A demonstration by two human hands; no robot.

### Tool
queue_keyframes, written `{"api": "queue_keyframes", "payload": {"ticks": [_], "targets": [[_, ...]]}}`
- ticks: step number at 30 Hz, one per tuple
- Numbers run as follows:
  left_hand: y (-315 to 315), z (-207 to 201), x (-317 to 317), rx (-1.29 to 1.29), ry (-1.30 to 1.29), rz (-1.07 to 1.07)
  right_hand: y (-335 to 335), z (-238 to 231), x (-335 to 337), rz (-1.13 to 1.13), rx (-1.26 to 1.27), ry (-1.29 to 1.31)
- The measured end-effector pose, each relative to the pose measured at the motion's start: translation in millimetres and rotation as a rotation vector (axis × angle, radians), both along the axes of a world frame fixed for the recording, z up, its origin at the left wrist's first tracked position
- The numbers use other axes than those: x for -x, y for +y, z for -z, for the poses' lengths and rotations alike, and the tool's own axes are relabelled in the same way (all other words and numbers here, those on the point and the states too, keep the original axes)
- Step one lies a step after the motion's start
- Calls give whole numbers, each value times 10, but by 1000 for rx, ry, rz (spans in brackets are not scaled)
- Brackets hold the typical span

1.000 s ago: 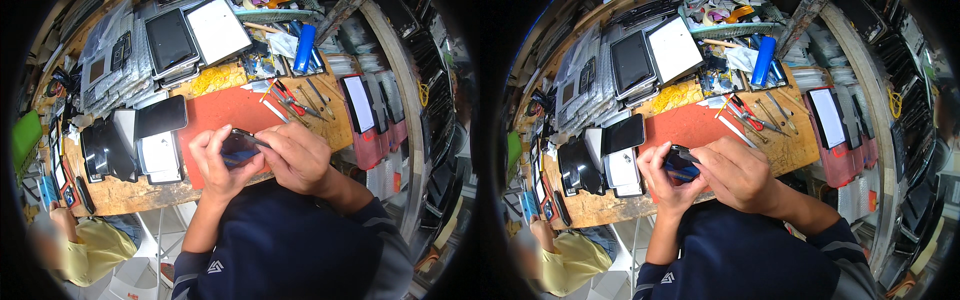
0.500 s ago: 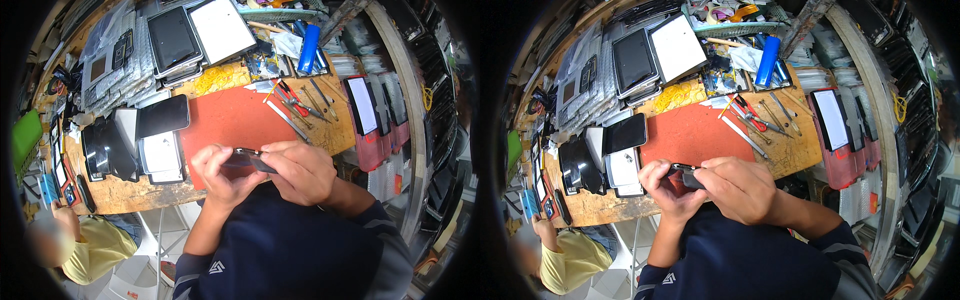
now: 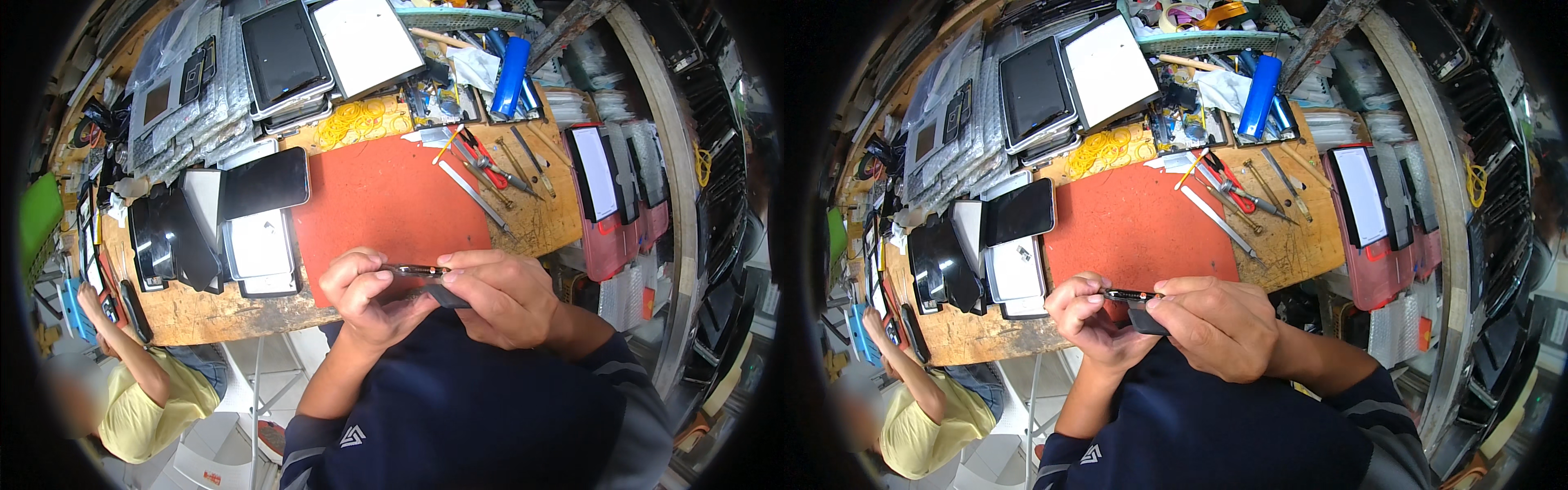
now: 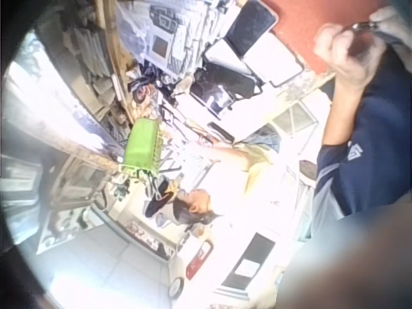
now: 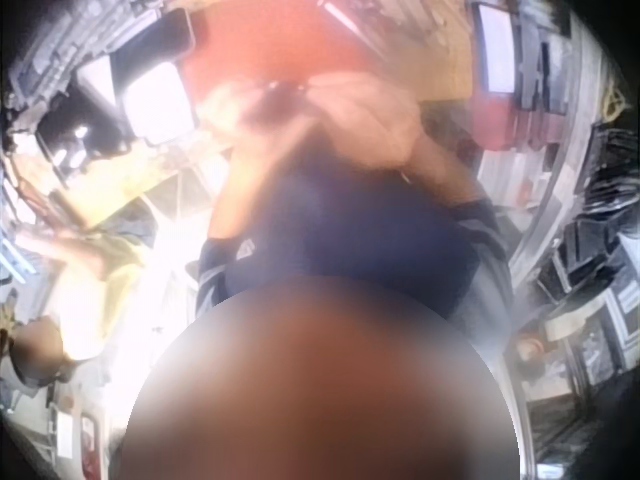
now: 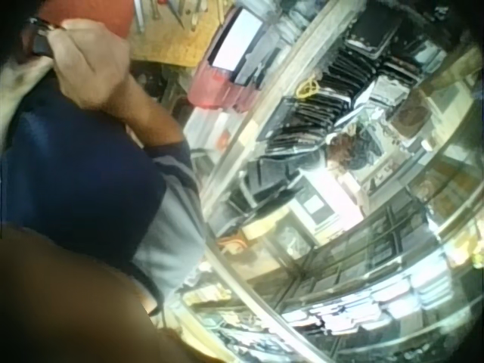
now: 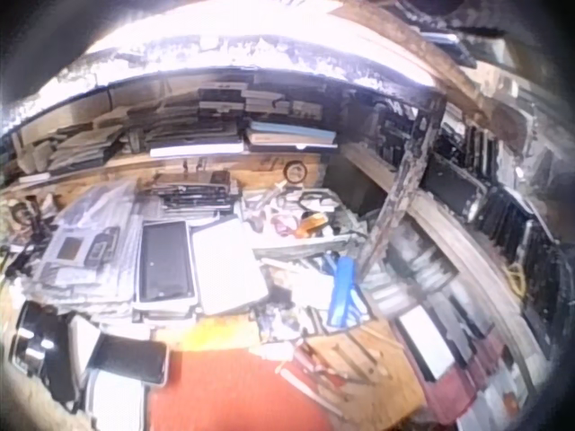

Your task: The person disassembles a smartphone, removes the back cover and battery, then reassembles it and applies a screen protector. They handle the phone, back cover, battery, and screen protector, using a small metal tool to pry components.

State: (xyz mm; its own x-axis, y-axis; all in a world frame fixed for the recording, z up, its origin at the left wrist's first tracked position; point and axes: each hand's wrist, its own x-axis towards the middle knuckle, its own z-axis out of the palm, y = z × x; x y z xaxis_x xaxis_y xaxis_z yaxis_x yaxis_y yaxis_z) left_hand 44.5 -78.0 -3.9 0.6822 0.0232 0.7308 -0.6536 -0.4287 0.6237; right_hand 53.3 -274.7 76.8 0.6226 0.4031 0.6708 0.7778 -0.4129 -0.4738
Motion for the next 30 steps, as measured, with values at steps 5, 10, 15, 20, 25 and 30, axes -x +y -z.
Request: {"api": "queue_keyframes", "payload": {"ticks": [5, 10, 15, 20, 25, 30], "targets": [[4, -19, 3, -40, 18, 1, -6, -15, -17, 8, 22, 4], [11, -52, -27, -51, 39, 11, -6, -16, -45, 31, 44, -4], [-30, -134, -122, -109, 113, 8, -11, 29, -132, 116, 12, 71], [-111, -186, -278, -211, 205, 43, -49, 98, -251, 232, -49, 116], [-141, -204, -337, -197, 247, 81, -74, 99, -244, 235, -80, 190], [-153, -207, -345, -190, 248, 75, -80, 113, -247, 225, -89, 185]]}}
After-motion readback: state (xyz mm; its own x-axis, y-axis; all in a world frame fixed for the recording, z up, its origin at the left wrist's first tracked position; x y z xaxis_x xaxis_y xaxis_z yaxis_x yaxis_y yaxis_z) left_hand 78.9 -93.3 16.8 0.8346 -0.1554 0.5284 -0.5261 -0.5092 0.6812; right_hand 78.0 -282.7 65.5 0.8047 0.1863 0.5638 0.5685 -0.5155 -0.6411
